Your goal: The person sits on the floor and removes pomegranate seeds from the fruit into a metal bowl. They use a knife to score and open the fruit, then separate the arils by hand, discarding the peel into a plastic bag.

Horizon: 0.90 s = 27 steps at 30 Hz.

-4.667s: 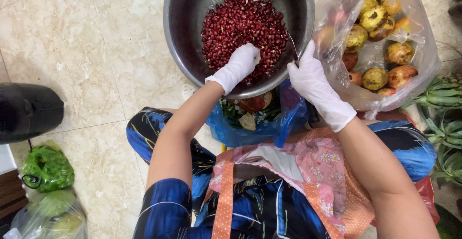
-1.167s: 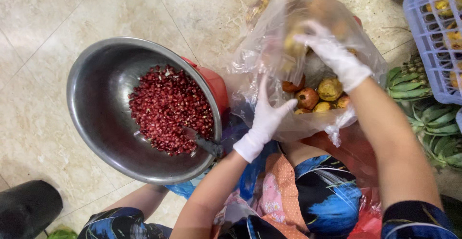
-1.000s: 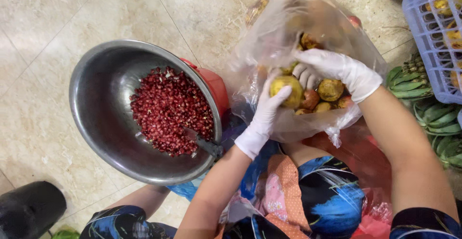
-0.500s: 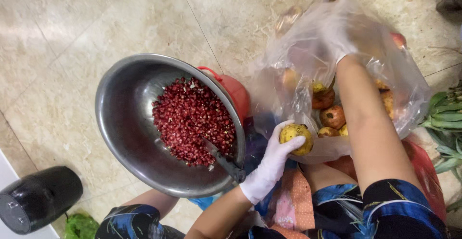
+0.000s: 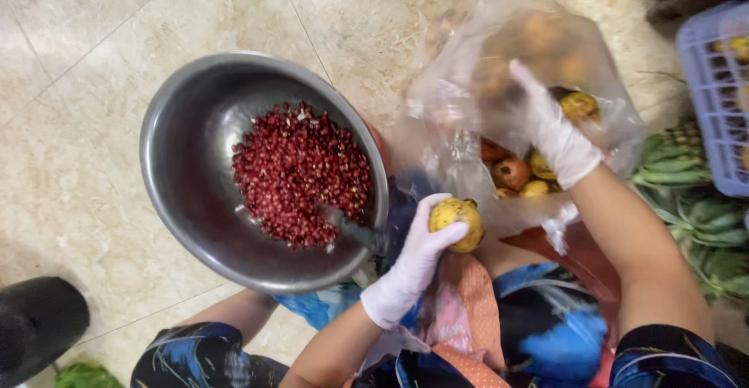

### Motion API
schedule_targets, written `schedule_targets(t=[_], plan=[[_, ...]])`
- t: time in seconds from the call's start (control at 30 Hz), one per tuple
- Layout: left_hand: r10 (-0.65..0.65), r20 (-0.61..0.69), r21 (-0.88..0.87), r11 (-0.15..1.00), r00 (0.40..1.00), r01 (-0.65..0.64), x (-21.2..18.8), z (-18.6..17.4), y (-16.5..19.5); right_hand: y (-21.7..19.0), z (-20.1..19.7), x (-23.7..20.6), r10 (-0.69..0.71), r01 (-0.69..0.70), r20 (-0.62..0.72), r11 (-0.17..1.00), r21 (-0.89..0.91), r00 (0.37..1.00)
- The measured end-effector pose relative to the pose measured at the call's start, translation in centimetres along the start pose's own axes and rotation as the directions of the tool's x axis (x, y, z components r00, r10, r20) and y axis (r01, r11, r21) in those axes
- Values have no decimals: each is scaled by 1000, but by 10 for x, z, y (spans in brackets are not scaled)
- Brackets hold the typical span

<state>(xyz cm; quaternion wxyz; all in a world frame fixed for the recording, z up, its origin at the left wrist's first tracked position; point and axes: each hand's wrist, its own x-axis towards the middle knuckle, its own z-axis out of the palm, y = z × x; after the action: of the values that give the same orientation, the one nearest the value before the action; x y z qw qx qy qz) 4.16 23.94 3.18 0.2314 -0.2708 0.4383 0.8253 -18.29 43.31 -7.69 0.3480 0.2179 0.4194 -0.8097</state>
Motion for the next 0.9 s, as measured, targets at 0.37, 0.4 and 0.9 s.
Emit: schedule_targets(t=[0.37, 0.4, 0.9], plan=[[195, 136, -192, 967, 971, -167, -81, -62, 64, -16, 145, -139, 106, 60, 429, 933, -355, 897], [215, 103, -193, 962, 971, -192, -84, -74, 66, -13, 164, -136, 100, 125, 338, 804, -582, 936], [332, -99, -456, 823, 938, -339, -45, -182, 79, 118, 247, -67, -127, 177, 293, -557, -812, 948]])
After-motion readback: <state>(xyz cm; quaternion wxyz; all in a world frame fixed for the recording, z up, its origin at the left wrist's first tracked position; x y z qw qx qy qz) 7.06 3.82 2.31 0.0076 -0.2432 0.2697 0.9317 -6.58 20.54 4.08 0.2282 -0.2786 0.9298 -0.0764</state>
